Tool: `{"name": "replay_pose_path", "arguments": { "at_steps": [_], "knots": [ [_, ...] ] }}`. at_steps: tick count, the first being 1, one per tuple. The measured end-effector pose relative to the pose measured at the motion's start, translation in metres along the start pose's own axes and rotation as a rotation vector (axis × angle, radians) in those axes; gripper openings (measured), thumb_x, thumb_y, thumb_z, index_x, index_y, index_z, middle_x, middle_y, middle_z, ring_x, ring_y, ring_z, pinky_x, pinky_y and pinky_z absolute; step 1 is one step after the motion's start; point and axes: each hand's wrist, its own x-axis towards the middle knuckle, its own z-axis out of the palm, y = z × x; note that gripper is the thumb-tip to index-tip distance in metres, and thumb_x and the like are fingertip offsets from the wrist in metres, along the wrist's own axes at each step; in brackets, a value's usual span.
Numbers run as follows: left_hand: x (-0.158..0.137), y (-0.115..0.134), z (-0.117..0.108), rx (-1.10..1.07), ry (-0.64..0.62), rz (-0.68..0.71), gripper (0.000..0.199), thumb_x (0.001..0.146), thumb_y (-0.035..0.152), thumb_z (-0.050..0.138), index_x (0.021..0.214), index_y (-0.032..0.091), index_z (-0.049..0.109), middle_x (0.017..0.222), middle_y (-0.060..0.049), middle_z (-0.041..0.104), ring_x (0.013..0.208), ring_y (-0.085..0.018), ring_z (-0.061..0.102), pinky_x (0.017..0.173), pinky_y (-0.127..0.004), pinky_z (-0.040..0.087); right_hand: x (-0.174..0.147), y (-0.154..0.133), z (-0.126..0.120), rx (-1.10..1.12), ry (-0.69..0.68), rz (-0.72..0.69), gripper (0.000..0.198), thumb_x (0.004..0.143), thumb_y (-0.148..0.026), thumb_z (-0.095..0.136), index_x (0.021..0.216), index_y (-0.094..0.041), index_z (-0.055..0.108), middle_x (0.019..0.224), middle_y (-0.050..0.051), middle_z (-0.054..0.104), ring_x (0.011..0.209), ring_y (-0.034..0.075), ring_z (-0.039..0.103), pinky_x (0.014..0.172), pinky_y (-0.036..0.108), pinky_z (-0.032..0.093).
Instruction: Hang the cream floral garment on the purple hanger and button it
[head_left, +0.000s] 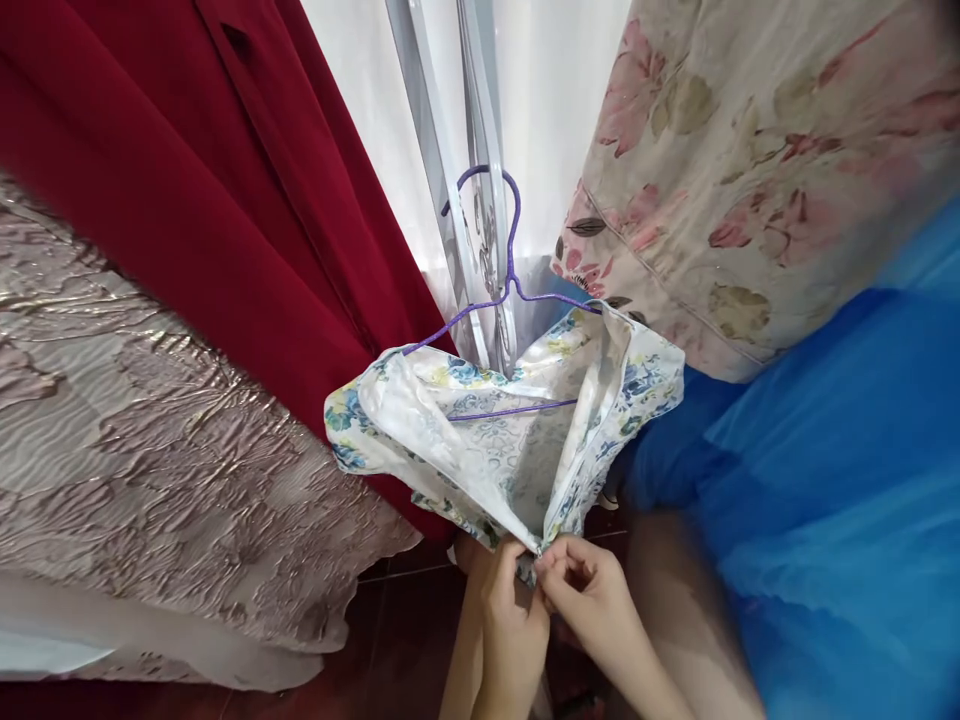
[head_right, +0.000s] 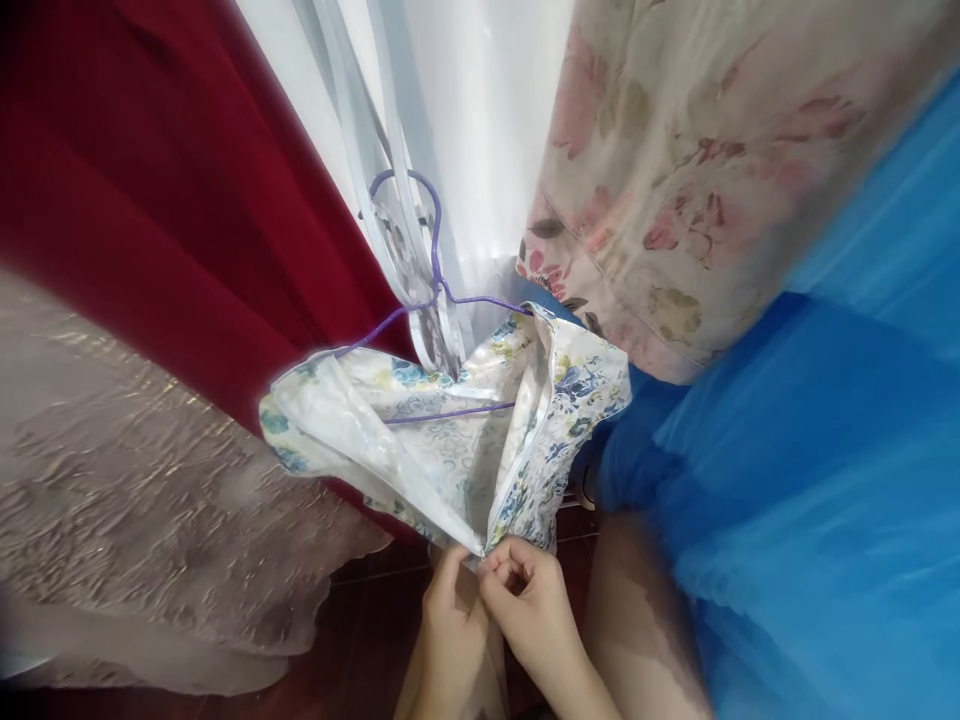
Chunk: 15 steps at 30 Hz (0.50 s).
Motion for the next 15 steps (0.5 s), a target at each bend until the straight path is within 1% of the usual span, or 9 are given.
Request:
{"name": "replay_pose_path", "arguments": {
  "at_steps": [2,5,8,11,13,15],
  "knots": [
    [0.000,0.001,0.007,-0.005,0.001,0.002,0.013,0.089,0.022,0.060,0.100,0.019,0.067,0.085,-0.004,0.071,0.075,-0.019,0.067,0.068,-0.027,0.053,-0.005,-0.003,-0.002,-0.009,0.011,0.009,0.019,0.086,-0.028,0.065,0.074,-0.015,0.060,0.058,-0.003,0.051,0.056,0.012,0.044,0.057,0.025,0.034],
    [-0.001,-0.002,0.011,-0.036,0.000,0.035,0.006,0.089,0.022,0.060,0.088,0.019,0.064,0.080,-0.003,0.068,0.073,-0.018,0.065,0.066,-0.025,0.051,-0.010,-0.004,-0.003,0.017,0.023,0.010,0.024,0.087,-0.031,0.065,0.070,-0.015,0.059,0.056,-0.002,0.052,0.053,0.012,0.045,0.055,0.025,0.034],
    [-0.005,-0.007,0.014,-0.074,0.004,0.063,0.007,0.090,0.020,0.057,0.083,0.019,0.059,0.080,-0.002,0.065,0.075,-0.017,0.063,0.068,-0.024,0.050,-0.012,0.000,0.001,0.076,0.029,0.015,0.029,0.088,-0.032,0.063,0.066,-0.015,0.059,0.056,0.001,0.057,0.052,0.013,0.049,0.053,0.025,0.035],
    [-0.006,-0.010,0.017,-0.070,0.019,0.093,0.009,0.089,0.017,0.057,0.080,0.019,0.053,0.078,-0.001,0.059,0.074,-0.015,0.059,0.068,-0.023,0.048,-0.010,0.000,0.005,0.119,0.066,0.009,0.030,0.088,-0.033,0.065,0.066,-0.015,0.061,0.055,0.002,0.060,0.051,0.013,0.052,0.052,0.024,0.037],
    [-0.004,-0.011,0.016,-0.049,0.034,0.122,0.015,0.091,0.017,0.055,0.077,0.019,0.049,0.075,0.000,0.055,0.071,-0.015,0.056,0.067,-0.023,0.046,-0.007,-0.004,0.007,0.142,0.069,-0.006,0.031,0.089,-0.036,0.066,0.066,-0.015,0.062,0.053,0.002,0.061,0.049,0.012,0.053,0.051,0.023,0.039],
    [0.001,-0.011,0.013,-0.019,0.029,0.163,0.016,0.093,0.017,0.052,0.077,0.019,0.048,0.075,0.000,0.055,0.071,-0.015,0.055,0.068,-0.024,0.046,-0.002,-0.015,0.008,0.182,0.054,-0.023,0.032,0.089,-0.039,0.066,0.067,-0.015,0.063,0.051,0.002,0.062,0.047,0.012,0.053,0.051,0.023,0.042]
  ]
}}
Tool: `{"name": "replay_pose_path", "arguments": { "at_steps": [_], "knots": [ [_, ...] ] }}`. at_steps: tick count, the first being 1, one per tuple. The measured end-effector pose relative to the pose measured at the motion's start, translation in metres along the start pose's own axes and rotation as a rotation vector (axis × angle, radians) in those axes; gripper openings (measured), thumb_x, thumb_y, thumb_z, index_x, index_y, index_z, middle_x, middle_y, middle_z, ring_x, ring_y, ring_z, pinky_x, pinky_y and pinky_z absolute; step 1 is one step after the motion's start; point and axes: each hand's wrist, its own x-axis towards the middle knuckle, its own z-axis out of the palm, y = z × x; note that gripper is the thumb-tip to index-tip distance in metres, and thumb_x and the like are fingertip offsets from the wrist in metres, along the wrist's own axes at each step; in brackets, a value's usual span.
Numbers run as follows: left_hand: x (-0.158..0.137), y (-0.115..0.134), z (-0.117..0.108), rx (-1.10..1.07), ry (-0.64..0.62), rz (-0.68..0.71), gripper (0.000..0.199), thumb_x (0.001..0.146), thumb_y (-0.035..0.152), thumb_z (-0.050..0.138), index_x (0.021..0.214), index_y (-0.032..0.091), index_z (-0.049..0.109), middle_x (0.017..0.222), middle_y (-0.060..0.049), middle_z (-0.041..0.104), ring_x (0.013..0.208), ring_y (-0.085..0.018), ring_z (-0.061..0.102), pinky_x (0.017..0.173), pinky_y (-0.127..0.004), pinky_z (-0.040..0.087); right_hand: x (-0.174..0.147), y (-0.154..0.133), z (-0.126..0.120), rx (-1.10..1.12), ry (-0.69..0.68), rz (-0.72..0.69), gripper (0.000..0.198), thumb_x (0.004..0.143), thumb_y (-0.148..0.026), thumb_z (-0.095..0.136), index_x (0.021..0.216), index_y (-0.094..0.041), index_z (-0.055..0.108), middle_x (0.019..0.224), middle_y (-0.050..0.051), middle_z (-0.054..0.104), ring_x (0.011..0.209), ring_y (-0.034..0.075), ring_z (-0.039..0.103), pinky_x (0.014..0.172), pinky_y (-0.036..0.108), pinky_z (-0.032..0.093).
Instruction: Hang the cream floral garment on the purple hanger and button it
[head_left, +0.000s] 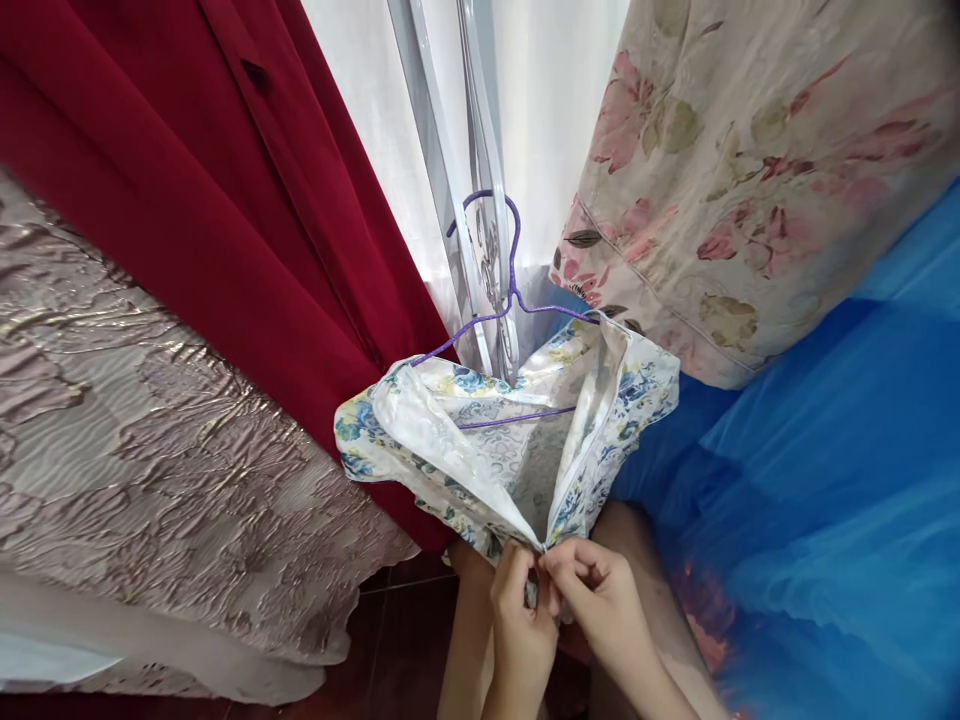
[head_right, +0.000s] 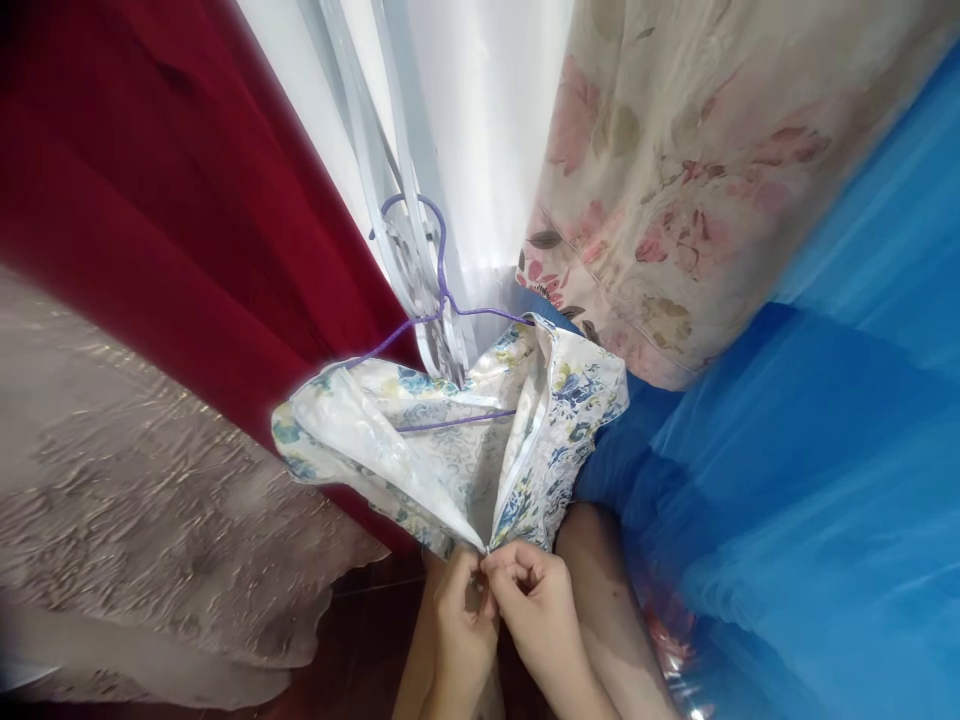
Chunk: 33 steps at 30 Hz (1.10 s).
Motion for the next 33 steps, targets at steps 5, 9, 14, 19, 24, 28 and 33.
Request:
{"name": "replay_pose_path", "arguments": {
  "at_steps": [5,9,14,19,24,28,33],
  "knots": [
    [0.013,-0.005,-0.014,0.057,-0.065,0.068,0.011,0.097,0.017,0.047,0.093,0.019,0.058,0.087,-0.004,0.060,0.084,-0.019,0.059,0.077,-0.028,0.047,0.021,-0.048,0.013,0.037,-0.009,-0.065,0.031,0.089,-0.041,0.066,0.073,-0.015,0.066,0.048,0.000,0.061,0.041,0.008,0.046,0.046,0.020,0.039],
    [0.014,-0.016,-0.025,0.130,-0.021,0.103,0.016,0.098,0.014,0.047,0.085,0.019,0.055,0.082,-0.003,0.056,0.079,-0.017,0.057,0.073,-0.026,0.044,0.047,-0.095,0.031,0.034,-0.017,-0.178,0.023,0.086,-0.034,0.066,0.074,-0.014,0.069,0.048,-0.001,0.062,0.041,0.006,0.042,0.044,0.018,0.034],
    [0.012,-0.021,-0.033,0.193,-0.038,0.158,0.020,0.099,0.014,0.047,0.080,0.019,0.052,0.079,-0.002,0.053,0.073,-0.014,0.054,0.068,-0.023,0.042,0.075,-0.143,0.052,0.148,-0.002,-0.294,0.020,0.082,-0.029,0.066,0.070,-0.014,0.069,0.046,-0.001,0.061,0.038,0.005,0.035,0.040,0.018,0.025],
    [0.005,-0.023,-0.031,0.266,-0.102,0.148,0.020,0.096,0.014,0.049,0.077,0.020,0.053,0.076,-0.002,0.055,0.068,-0.014,0.054,0.063,-0.022,0.042,0.088,-0.176,0.060,0.244,0.050,-0.439,0.021,0.083,-0.031,0.065,0.072,-0.014,0.071,0.047,-0.002,0.060,0.040,0.006,0.036,0.040,0.019,0.025],
    [0.002,-0.016,-0.029,0.212,-0.075,0.122,0.019,0.096,0.020,0.053,0.077,0.020,0.056,0.070,-0.001,0.055,0.062,-0.015,0.055,0.058,-0.023,0.045,0.090,-0.178,0.057,0.148,-0.043,-0.403,0.020,0.083,-0.032,0.063,0.078,-0.016,0.073,0.047,-0.004,0.058,0.039,0.006,0.037,0.039,0.019,0.026],
    [0.041,0.024,-0.051,0.173,0.046,0.214,0.012,0.095,0.022,0.058,0.104,0.021,0.067,0.099,-0.006,0.068,0.087,-0.019,0.066,0.078,-0.029,0.054,0.083,-0.171,0.051,0.078,-0.061,-0.373,0.021,0.085,-0.036,0.063,0.079,-0.017,0.071,0.045,-0.005,0.056,0.039,0.007,0.040,0.040,0.019,0.029],
    [0.137,0.113,-0.090,0.188,0.225,0.625,0.035,0.096,0.015,0.055,0.130,0.022,0.062,0.127,-0.010,0.063,0.114,-0.021,0.062,0.089,-0.033,0.054,0.074,-0.174,0.042,-0.029,-0.084,-0.414,0.023,0.088,-0.036,0.063,0.075,-0.018,0.067,0.046,-0.005,0.057,0.042,0.007,0.046,0.044,0.020,0.036]
  ]
}}
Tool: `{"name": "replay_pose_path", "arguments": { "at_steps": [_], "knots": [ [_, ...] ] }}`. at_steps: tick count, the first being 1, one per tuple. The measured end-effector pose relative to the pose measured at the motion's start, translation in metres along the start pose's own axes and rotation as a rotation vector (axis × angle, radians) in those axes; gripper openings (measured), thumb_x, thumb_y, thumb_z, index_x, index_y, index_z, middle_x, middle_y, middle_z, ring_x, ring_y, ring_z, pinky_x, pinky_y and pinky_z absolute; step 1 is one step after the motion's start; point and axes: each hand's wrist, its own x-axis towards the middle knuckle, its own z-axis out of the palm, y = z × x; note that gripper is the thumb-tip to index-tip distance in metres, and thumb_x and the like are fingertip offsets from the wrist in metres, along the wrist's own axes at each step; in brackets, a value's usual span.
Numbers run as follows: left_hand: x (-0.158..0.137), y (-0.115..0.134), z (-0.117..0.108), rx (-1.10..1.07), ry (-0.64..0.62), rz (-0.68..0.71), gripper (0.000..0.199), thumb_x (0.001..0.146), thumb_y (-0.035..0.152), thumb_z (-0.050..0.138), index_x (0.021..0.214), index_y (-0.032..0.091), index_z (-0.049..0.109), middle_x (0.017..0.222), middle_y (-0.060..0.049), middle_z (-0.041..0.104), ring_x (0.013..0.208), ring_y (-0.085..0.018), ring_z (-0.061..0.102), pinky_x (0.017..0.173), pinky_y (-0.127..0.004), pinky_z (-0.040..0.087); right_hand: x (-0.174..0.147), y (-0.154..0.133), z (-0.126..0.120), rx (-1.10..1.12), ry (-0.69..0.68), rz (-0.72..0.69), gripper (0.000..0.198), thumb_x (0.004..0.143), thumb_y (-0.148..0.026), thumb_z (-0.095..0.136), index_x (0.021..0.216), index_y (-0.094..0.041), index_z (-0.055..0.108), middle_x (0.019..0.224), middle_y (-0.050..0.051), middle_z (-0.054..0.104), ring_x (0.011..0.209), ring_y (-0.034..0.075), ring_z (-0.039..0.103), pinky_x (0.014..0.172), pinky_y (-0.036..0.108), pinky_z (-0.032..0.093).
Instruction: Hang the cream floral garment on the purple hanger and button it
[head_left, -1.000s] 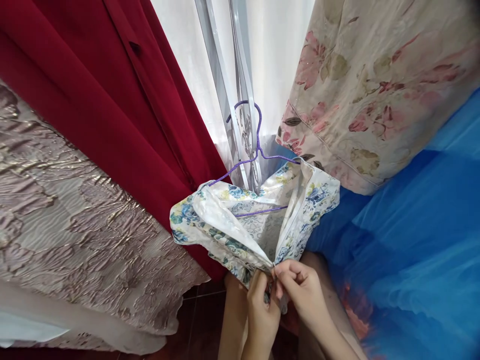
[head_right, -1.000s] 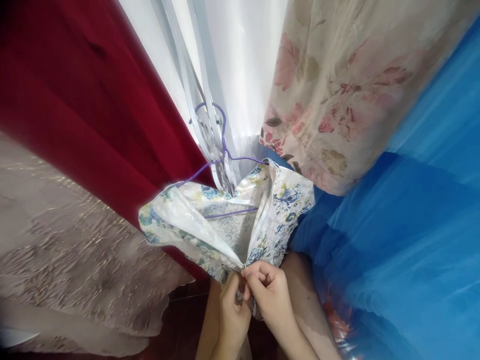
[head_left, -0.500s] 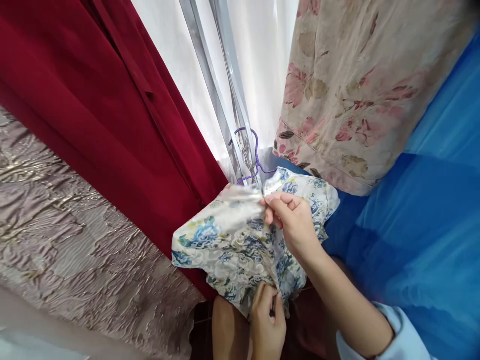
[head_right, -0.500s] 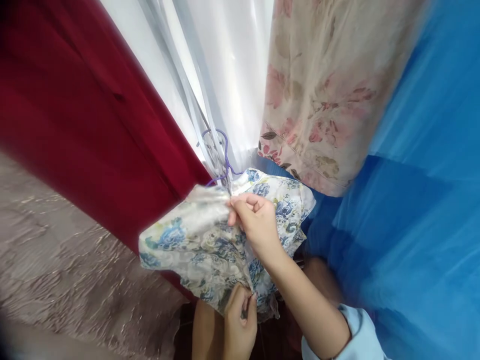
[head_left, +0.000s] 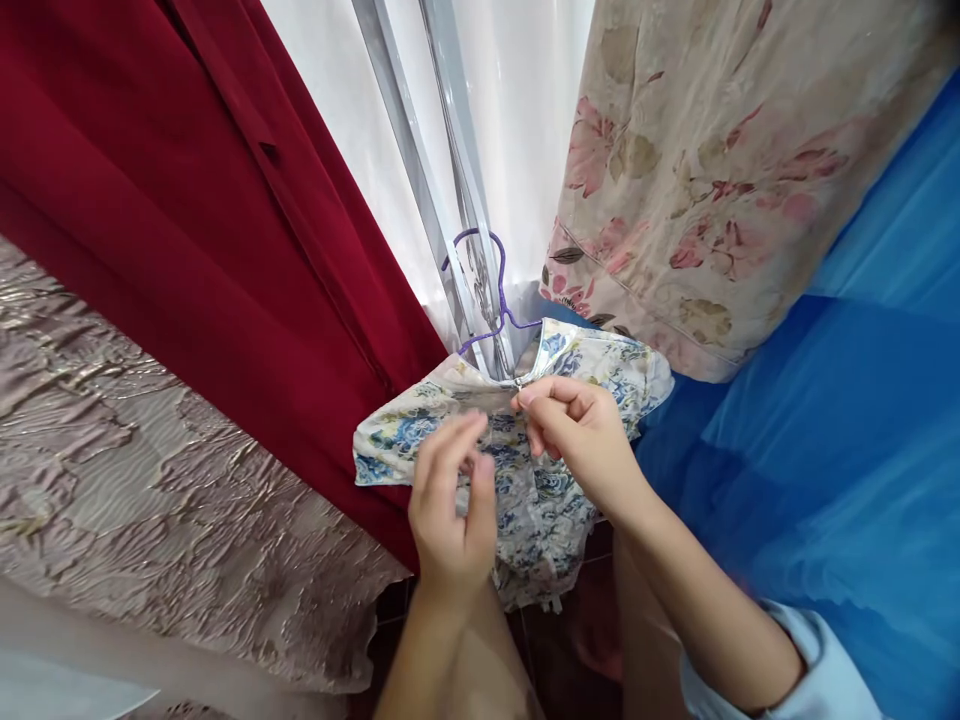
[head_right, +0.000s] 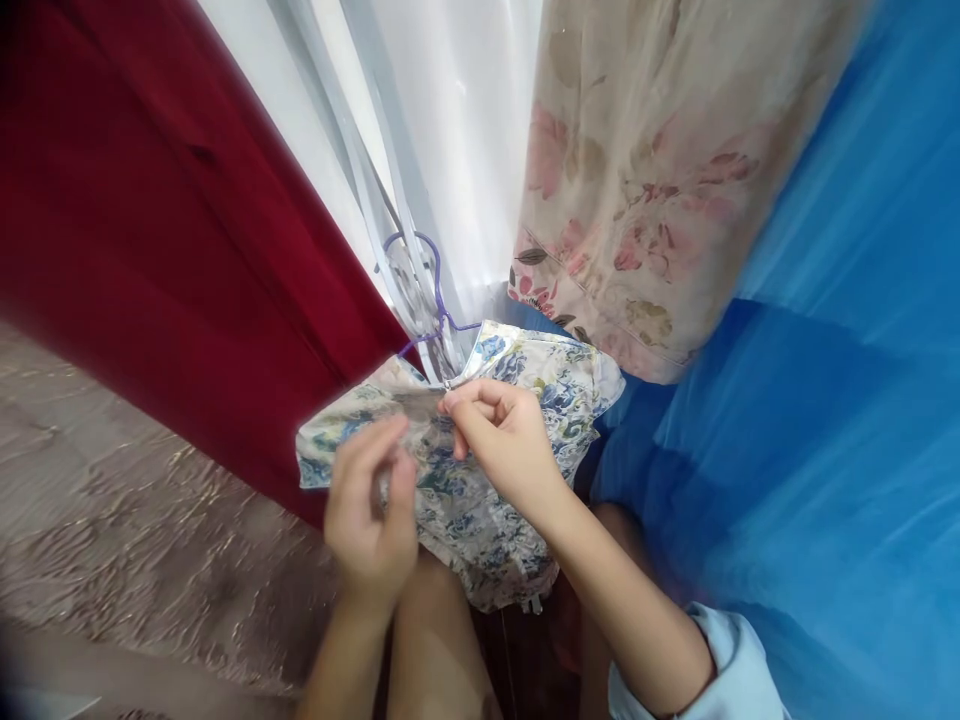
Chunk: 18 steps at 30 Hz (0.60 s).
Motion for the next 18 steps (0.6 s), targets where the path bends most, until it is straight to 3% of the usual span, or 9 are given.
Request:
{"name": "replay_pose_path", "arguments": {
  "at_steps": [2,4,6,12,15,18],
  "knots": [
    [0.043,0.001,-0.002,0.024,-0.122,0.089,0.035,0.097,0.016,0.056,0.131,0.021,0.062,0.132,-0.009,0.062,0.118,-0.021,0.060,0.090,-0.031,0.054,-0.001,-0.002,-0.003,-0.036,-0.016,-0.043,0.022,0.090,-0.034,0.062,0.077,-0.018,0.067,0.048,-0.005,0.057,0.043,0.008,0.049,0.046,0.021,0.038],
    [0.069,0.000,0.001,0.026,-0.223,0.160,0.024,0.098,0.016,0.056,0.118,0.019,0.069,0.113,-0.005,0.070,0.104,-0.017,0.066,0.087,-0.028,0.053,-0.002,-0.003,-0.005,-0.062,-0.020,-0.085,0.020,0.091,-0.033,0.061,0.079,-0.018,0.067,0.049,-0.005,0.057,0.045,0.008,0.050,0.047,0.021,0.039],
    [0.079,0.001,0.006,0.038,-0.235,0.199,0.015,0.098,0.016,0.057,0.103,0.017,0.071,0.094,-0.002,0.070,0.088,-0.013,0.066,0.082,-0.025,0.052,0.000,-0.001,-0.006,-0.077,-0.012,-0.102,0.020,0.091,-0.032,0.060,0.077,-0.018,0.065,0.049,-0.005,0.056,0.044,0.008,0.049,0.047,0.020,0.038],
    [0.087,0.009,0.009,0.103,-0.031,0.237,0.013,0.098,0.017,0.058,0.094,0.014,0.070,0.088,-0.002,0.068,0.083,-0.012,0.064,0.076,-0.022,0.050,0.009,0.023,-0.001,-0.125,0.048,-0.071,0.023,0.087,-0.030,0.060,0.068,-0.019,0.053,0.049,-0.007,0.046,0.044,0.007,0.041,0.045,0.020,0.029],
    [0.096,-0.002,-0.010,0.175,0.106,0.130,0.015,0.098,0.021,0.058,0.097,0.014,0.071,0.092,-0.002,0.069,0.088,-0.013,0.065,0.080,-0.025,0.052,-0.001,0.045,-0.007,-0.199,0.021,0.006,0.019,0.082,-0.023,0.059,0.065,-0.018,0.053,0.051,-0.007,0.044,0.047,0.007,0.038,0.047,0.020,0.028],
    [0.100,-0.034,-0.042,0.235,0.214,-0.034,0.016,0.098,0.023,0.059,0.102,0.014,0.072,0.096,-0.002,0.071,0.089,-0.014,0.066,0.083,-0.028,0.053,-0.023,0.062,-0.019,-0.211,-0.038,0.099,0.016,0.078,-0.019,0.058,0.063,-0.018,0.051,0.052,-0.007,0.042,0.049,0.007,0.036,0.049,0.021,0.027]
  ]
}}
